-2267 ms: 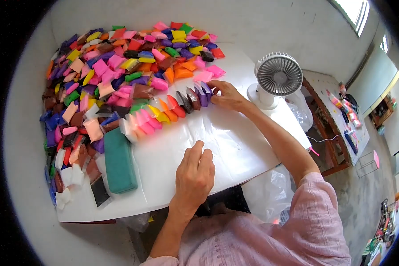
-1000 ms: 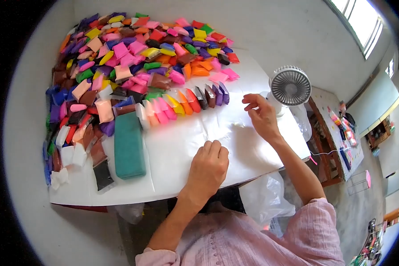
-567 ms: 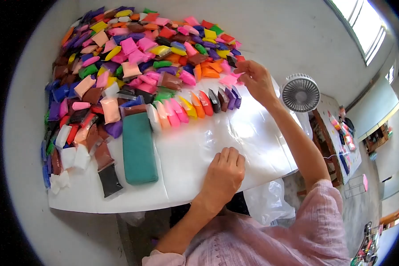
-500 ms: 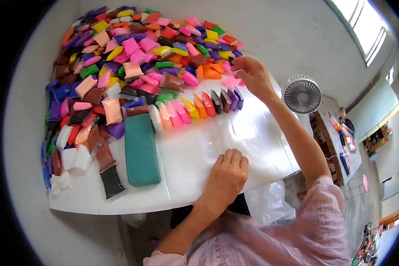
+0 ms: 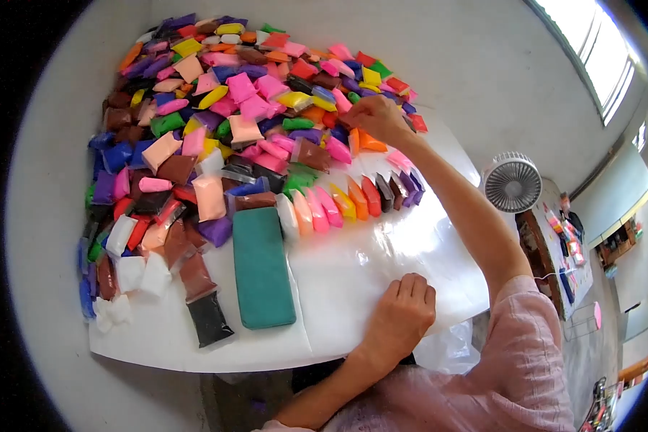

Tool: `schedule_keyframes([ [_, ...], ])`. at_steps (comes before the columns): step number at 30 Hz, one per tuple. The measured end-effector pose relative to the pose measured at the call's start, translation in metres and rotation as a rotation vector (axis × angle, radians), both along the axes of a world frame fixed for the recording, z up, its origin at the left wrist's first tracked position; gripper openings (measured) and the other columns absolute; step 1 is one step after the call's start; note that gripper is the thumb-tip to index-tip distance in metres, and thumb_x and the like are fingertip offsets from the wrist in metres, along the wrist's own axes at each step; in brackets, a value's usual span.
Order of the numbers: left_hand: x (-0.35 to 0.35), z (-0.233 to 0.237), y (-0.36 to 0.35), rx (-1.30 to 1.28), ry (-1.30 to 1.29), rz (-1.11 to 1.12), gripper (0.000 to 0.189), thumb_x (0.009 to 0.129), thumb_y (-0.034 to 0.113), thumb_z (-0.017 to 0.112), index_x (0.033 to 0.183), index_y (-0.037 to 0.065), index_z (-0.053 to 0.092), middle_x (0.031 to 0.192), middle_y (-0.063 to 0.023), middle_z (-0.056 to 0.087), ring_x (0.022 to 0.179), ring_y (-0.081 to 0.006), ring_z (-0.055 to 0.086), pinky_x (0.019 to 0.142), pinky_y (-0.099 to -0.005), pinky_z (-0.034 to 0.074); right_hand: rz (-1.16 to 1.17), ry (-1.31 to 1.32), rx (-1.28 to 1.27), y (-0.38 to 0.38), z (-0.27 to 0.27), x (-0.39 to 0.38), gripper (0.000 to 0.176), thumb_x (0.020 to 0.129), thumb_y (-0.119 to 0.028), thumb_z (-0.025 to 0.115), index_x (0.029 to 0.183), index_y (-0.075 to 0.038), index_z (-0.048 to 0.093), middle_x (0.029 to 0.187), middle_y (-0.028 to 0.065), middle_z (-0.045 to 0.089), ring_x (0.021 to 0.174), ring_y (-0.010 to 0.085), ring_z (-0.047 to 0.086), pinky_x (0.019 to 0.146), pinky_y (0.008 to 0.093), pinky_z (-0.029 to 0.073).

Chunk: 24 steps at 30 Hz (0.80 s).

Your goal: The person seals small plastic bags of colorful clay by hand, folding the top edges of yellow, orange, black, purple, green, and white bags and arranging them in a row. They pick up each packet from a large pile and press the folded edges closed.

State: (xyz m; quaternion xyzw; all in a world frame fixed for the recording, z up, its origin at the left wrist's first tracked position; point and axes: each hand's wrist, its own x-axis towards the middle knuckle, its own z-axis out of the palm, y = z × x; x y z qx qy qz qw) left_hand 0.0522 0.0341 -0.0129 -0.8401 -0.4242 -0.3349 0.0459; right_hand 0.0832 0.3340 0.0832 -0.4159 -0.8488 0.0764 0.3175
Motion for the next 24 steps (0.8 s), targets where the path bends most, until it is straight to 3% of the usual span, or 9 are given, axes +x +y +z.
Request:
schedule_keyframes([
  [1,0.000,0.000,0.000,0.004,0.006,-0.002,0.012,0.074,0.010,0.057,0.083,0.002,0.058,0.086,-0.0114,0.055,0.086,-0.0235,0.054,0.074,-0.0319,0.045,0.074,0.067,-0.024,0.009,-0.007,-0.006,0.018,0.077,-0.024,0.068,0.085,-0.009,0.072,0.085,0.0126,0.070,0.080,0.0278,0.067,0.071,0.0377,0.053],
  [4,-0.001,0.002,0.000,-0.012,0.025,-0.012,0.015,0.074,0.011,0.057,0.086,0.000,0.059,0.090,-0.0124,0.056,0.088,-0.0236,0.054,0.075,-0.0316,0.045,0.068,-0.096,0.071,0.000,-0.008,-0.035,0.021,0.077,-0.027,0.068,0.087,-0.009,0.071,0.084,0.0132,0.069,0.080,0.0309,0.067,0.073,0.0415,0.053],
  [5,-0.001,0.003,-0.001,-0.035,0.031,-0.016,0.016,0.074,0.011,0.057,0.086,0.000,0.059,0.091,-0.0128,0.056,0.088,-0.0237,0.054,0.075,-0.0315,0.045,-0.017,-0.211,0.063,-0.009,-0.004,-0.046,0.029,0.078,-0.026,0.069,0.100,-0.008,0.070,0.090,0.0107,0.070,0.082,0.0284,0.066,0.074,0.0385,0.051],
  [8,-0.001,0.003,-0.001,-0.041,0.048,-0.016,0.016,0.074,0.010,0.057,0.087,0.000,0.059,0.093,-0.0134,0.056,0.089,-0.0236,0.053,0.076,-0.0310,0.044,0.041,-0.270,0.205,-0.006,-0.010,-0.068,0.031,0.075,-0.027,0.071,0.102,-0.011,0.070,0.091,0.0117,0.069,0.081,0.0299,0.066,0.073,0.0401,0.051],
  [9,-0.002,0.004,-0.002,-0.036,0.052,-0.016,0.016,0.074,0.010,0.057,0.087,0.000,0.059,0.093,-0.0135,0.055,0.089,-0.0236,0.052,0.076,-0.0309,0.044,0.096,-0.318,0.147,-0.005,-0.008,-0.070,0.033,0.074,-0.028,0.071,0.104,-0.014,0.070,0.091,0.0129,0.069,0.082,0.0317,0.065,0.073,0.0409,0.052],
  [17,-0.002,0.005,-0.002,-0.022,0.093,0.002,0.015,0.074,0.008,0.057,0.086,0.000,0.058,0.090,-0.0122,0.054,0.087,-0.0228,0.051,0.075,-0.0314,0.044,-0.009,-0.261,0.204,0.006,-0.014,-0.074,0.027,0.076,-0.026,0.069,0.103,-0.019,0.072,0.084,0.0095,0.070,0.078,0.0282,0.067,0.071,0.0384,0.052],
  [20,0.000,0.001,0.000,-0.024,0.019,0.003,0.016,0.076,0.008,0.057,0.089,-0.001,0.059,0.092,-0.0141,0.056,0.087,-0.0244,0.053,0.075,-0.0334,0.045,0.033,-0.257,0.211,-0.010,0.002,-0.059,0.025,0.080,-0.023,0.068,0.104,-0.019,0.072,0.088,0.0107,0.070,0.076,0.0272,0.067,0.071,0.0376,0.052],
  [23,0.004,-0.001,0.003,0.052,-0.137,0.085,0.020,0.080,0.009,0.059,0.095,-0.004,0.060,0.097,-0.0177,0.058,0.087,-0.0273,0.055,0.076,-0.0362,0.046,0.086,-0.087,0.321,-0.050,0.026,-0.028,0.025,0.083,-0.015,0.064,0.107,-0.013,0.070,0.095,0.0106,0.068,0.081,0.0228,0.068,0.072,0.0342,0.052],
  [24,0.005,-0.001,0.003,0.093,-0.200,0.128,0.022,0.081,0.010,0.060,0.097,-0.005,0.060,0.100,-0.0191,0.059,0.086,-0.0284,0.056,0.076,-0.0372,0.047,0.147,0.004,0.237,-0.064,0.033,-0.014,0.025,0.084,-0.011,0.063,0.108,-0.009,0.069,0.097,0.0091,0.067,0.083,0.0188,0.066,0.072,0.0315,0.051],
])
